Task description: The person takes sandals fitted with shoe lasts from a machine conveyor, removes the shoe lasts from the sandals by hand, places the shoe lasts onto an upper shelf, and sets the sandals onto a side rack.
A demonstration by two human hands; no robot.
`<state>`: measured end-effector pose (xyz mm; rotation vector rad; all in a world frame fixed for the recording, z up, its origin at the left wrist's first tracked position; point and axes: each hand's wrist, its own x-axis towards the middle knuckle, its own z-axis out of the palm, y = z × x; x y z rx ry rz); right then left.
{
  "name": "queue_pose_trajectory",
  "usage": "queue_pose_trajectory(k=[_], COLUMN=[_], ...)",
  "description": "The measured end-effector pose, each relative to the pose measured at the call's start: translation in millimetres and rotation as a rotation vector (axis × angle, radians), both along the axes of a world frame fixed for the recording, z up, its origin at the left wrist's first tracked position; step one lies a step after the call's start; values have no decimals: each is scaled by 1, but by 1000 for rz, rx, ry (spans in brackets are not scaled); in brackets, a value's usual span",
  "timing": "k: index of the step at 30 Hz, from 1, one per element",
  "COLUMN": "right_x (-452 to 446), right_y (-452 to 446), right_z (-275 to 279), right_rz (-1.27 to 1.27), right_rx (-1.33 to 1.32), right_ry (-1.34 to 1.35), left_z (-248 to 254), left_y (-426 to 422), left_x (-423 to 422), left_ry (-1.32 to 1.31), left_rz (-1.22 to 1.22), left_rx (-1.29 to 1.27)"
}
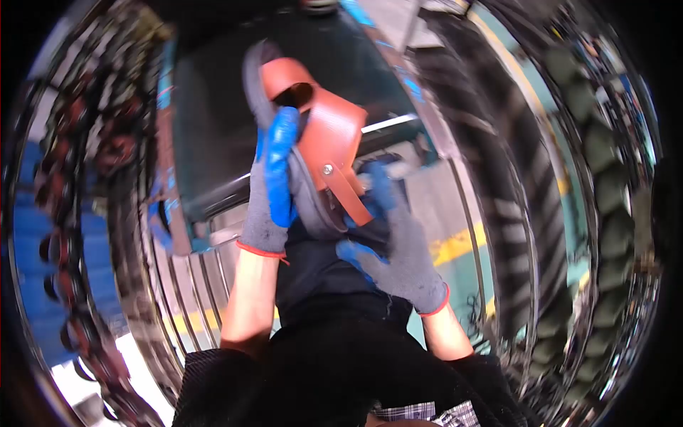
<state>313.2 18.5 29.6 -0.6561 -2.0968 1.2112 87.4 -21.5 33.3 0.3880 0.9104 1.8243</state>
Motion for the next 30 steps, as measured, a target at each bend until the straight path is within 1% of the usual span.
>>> queue_pose_trajectory(k=[1, 2, 3, 4, 5, 6, 7, 8, 10, 11, 12, 13, 14, 15, 16, 17, 19, 21, 22, 23, 25, 26, 27, 28, 29, 30], right_x=[-22, -45, -63, -83, -104, -121, -139, -161, -180, -185, -190, -191, -188, -185, -184, -182, -199, -236, -257, -286, -344, -369, -388, -403, -419, -429], right_y=[3, 4, 1, -6, -10, -15, -22, -29, -40, -44, -38, -30, -21, -10, 4, 24, 76, 141, 175, 219, 307, 340, 366, 390, 409, 405], right_z=[8, 1, -2, 3, 8, 7, 7, 13, 29, 33, 21, 21, 21, 20, 14, 17, 31, 19, 15, 3, -2, 8, 16, 2, -16, -26], right_rz=[19, -76, -174, -51, 251, 393, 527, 631, 770, 824, 770, 747, 715, 670, 575, 492, 375, 147, 25, -92, -211, -191, -158, -236, -306, -404], right_rx=[-70, 30, 122, -33, -159, -93, -19, 82, -168, -293, 2, -40, -81, -125, -133, -232, -191, 328, 399, 468, 543, 472, 402, 429, 460, 564], right_ry=[69, 177, 293, 37, 14, -45, -99, -27, -25, -37, 3, -37, -77, -122, -67, -138, -203, -163, -192, -310, -544, -689, -831, -808, -775, -739], left_z=[7, 13, -31, -44, -35, -27, -23, -22, -17, -8, 0, 5, -16, -39, -72, -146, -79, -127, -135, -141, -140, -134, -120, -142, -141, -123], left_y=[-11, -29, -49, -74, -101, -130, -158, -184, -229, -239, -248, -254, -274, -302, -316, -360, -296, -298, -306, -316, -307, -297, -285, -298, -310, -300], left_x=[-11, -17, -43, -43, -41, -41, -44, -52, -90, -119, -148, -190, -243, -301, -355, -444, -417, -498, -513, -528, -484, -439, -391, -378, -348, -318], left_ry=[184, 181, 402, 726, 948, 1054, 1074, 992, 440, 349, 261, 331, 565, 624, 685, 1398, 685, 901, 808, 719, 751, 972, 1257, 1562, 1944, 1982], left_rz=[71, 157, 205, 287, 334, 340, 351, 368, 488, 552, 615, 672, 715, 692, 772, 910, 767, 830, 764, 695, 841, 970, 984, 903, 630, 453], left_rx=[-50, -67, -88, -93, -191, -335, -442, -521, -468, -396, -320, -313, -497, -709, -845, -924, -1052, -1147, -1186, -1226, -1001, -839, -1048, -1114, -1457, -1561])
